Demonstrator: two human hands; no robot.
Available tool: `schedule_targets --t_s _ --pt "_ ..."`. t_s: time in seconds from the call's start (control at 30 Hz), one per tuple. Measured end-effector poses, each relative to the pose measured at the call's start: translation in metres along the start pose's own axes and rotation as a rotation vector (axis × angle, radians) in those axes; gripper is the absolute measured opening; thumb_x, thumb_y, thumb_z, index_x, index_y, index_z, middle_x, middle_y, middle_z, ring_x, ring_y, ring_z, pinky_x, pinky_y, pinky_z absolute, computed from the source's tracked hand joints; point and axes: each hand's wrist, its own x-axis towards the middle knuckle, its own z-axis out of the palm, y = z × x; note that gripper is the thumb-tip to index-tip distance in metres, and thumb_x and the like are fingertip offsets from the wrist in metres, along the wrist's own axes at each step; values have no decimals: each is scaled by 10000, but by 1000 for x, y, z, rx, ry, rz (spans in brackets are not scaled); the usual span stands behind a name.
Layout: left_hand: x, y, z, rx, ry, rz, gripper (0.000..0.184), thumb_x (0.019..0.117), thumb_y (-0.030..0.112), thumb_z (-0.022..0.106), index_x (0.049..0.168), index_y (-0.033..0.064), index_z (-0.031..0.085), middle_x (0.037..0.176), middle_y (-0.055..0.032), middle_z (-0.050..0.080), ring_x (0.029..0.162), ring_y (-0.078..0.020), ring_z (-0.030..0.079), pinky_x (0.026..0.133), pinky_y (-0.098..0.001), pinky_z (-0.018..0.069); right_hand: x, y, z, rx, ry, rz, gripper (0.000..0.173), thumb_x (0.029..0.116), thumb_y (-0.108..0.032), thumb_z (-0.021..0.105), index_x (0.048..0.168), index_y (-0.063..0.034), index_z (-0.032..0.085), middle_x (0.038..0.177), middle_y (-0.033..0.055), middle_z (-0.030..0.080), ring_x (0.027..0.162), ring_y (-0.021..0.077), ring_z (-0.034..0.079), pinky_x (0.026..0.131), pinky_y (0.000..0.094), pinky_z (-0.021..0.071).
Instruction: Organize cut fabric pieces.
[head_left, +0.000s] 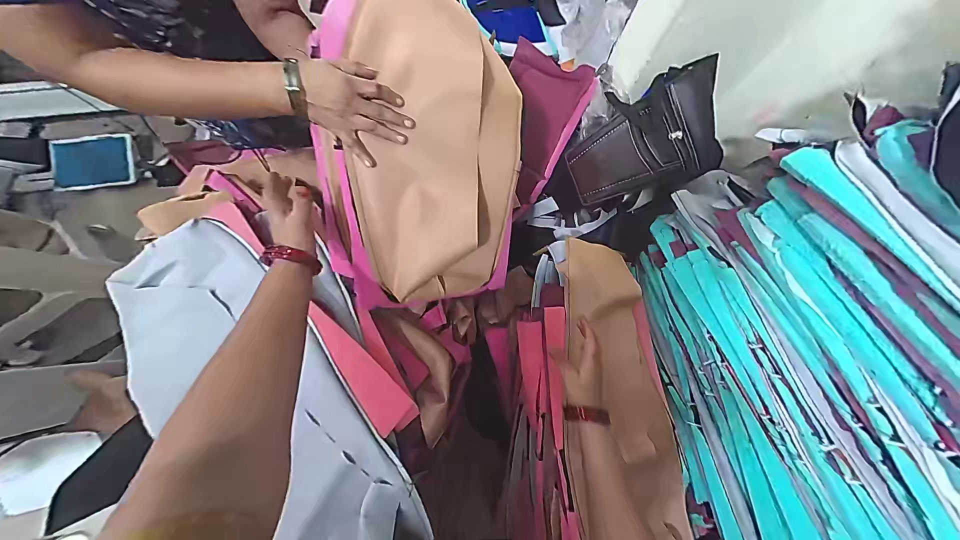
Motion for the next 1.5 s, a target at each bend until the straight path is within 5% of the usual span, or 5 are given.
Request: schedule_targets --t_s 0.33,0.53,0.8,1.33,1.5 --pt "-52 88 14 -167 -484 -346 348 927 181 667 1225 32 568 961 7 681 821 -19 654 773 -270 572 79 -60 41 288 -281 105 831 934 -232 593 1564 127 187 1582 339 308 1462 314 368 1189 376 309" --pt "-129 129 18 -684 -503 -315 207 846 178 623 1034 264 621 839 159 740 772 50 698 715 -163 598 76 -120 -65 231 -243 207 76 874 35 714 930 4 674 744 12 670 663 28 639 665 197 555" --pt "-262 183 90 -919 -528 -416 228 804 33 584 913 228 629 764 177 714 717 65 667 685 -149 573 29 -86 -241 351 -283 -99 580 740 -112 777 1268 -74 540 1019 -104 721 904 -21 681 796 213 588" --pt "-540 23 170 31 -1546 -969 604 982 324 692 1340 -128 515 1263 -284 624 1177 -335 624 1050 -471 477 -177 202 -279 -216 -55 1008 554 935 -239 750 1360 65 568 1318 275 621 1249 364 592 1092 531 442" --pt "-522 15 190 -116 -1087 -913 1222 822 170 811 1618 43 -108 1631 -335 173 1456 -416 364 1142 -506 400 -186 227 -283 -148 -92 960 563 940 -155 728 1404 79 512 1355 290 584 1263 350 574 1095 503 437"
